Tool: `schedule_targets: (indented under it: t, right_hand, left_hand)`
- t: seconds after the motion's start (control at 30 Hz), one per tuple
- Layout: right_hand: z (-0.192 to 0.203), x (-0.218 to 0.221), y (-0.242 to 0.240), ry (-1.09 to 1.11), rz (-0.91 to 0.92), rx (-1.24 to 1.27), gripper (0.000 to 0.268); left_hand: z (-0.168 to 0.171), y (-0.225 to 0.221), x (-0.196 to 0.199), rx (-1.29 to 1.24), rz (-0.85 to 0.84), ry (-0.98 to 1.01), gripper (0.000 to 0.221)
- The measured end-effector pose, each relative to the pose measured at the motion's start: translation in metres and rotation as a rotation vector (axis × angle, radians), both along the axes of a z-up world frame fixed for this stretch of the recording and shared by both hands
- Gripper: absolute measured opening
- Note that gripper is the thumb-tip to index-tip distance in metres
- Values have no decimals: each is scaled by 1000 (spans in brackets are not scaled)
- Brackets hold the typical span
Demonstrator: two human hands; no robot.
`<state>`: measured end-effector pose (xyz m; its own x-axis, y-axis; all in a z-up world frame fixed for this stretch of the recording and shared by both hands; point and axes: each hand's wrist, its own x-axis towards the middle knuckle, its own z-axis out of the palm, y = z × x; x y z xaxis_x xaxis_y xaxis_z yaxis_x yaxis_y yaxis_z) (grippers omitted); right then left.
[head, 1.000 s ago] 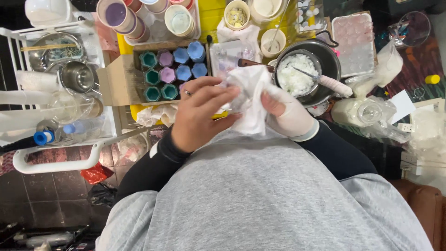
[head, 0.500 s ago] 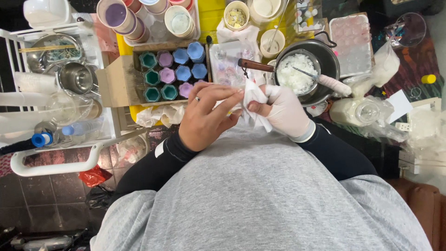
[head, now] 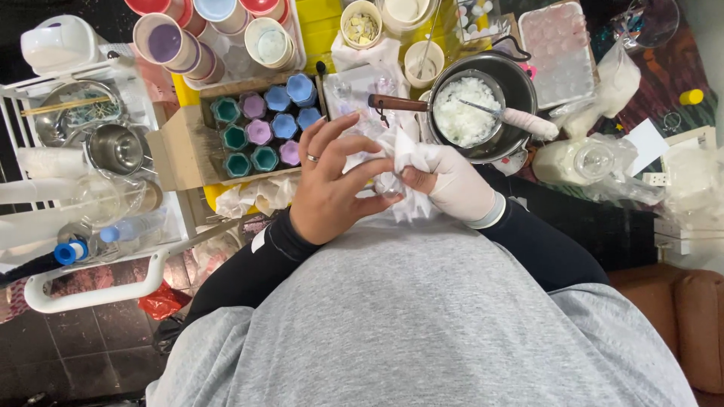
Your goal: Cleaning a small glass container with a cloth and placing decorative elements inside for candle making.
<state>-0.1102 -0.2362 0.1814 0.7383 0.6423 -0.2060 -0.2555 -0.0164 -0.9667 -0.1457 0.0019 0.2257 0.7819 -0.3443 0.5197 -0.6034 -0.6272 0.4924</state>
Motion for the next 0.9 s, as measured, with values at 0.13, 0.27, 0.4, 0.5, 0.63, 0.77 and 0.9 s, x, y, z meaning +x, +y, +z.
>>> schedule_targets:
  t: [0.13, 0.27, 0.4, 0.5, 0.63, 0.77, 0.9]
  right_hand:
    - [-2, 0, 2, 78, -85, -45, 28]
    - [-3, 1, -2, -134, -281, -178, 18]
    - [41, 5, 12, -455, -297, 159, 39]
    - [-8, 8, -10, -781, -104, -78, 26]
    - [46, 13, 13, -1232, -51, -298, 42]
    - [44, 20, 16, -1394, -26, -238, 49]
    - [23, 21, 12, -1508, -73, -222, 43]
  left_hand:
    - [-1, -1, 2, 8, -27, -5, 47]
    - [-6, 3, 0, -144, -73, 169, 53]
    - [-14, 9, -3, -463, -46, 557, 65]
    - [-37, 9, -7, -1060, -327, 854, 74]
    - [-33, 8, -9, -1099, -302, 906, 87]
    - [-33, 10, -9, -1068, -249, 857, 97]
    - [-34, 7, -11, -1029, -188, 784, 105]
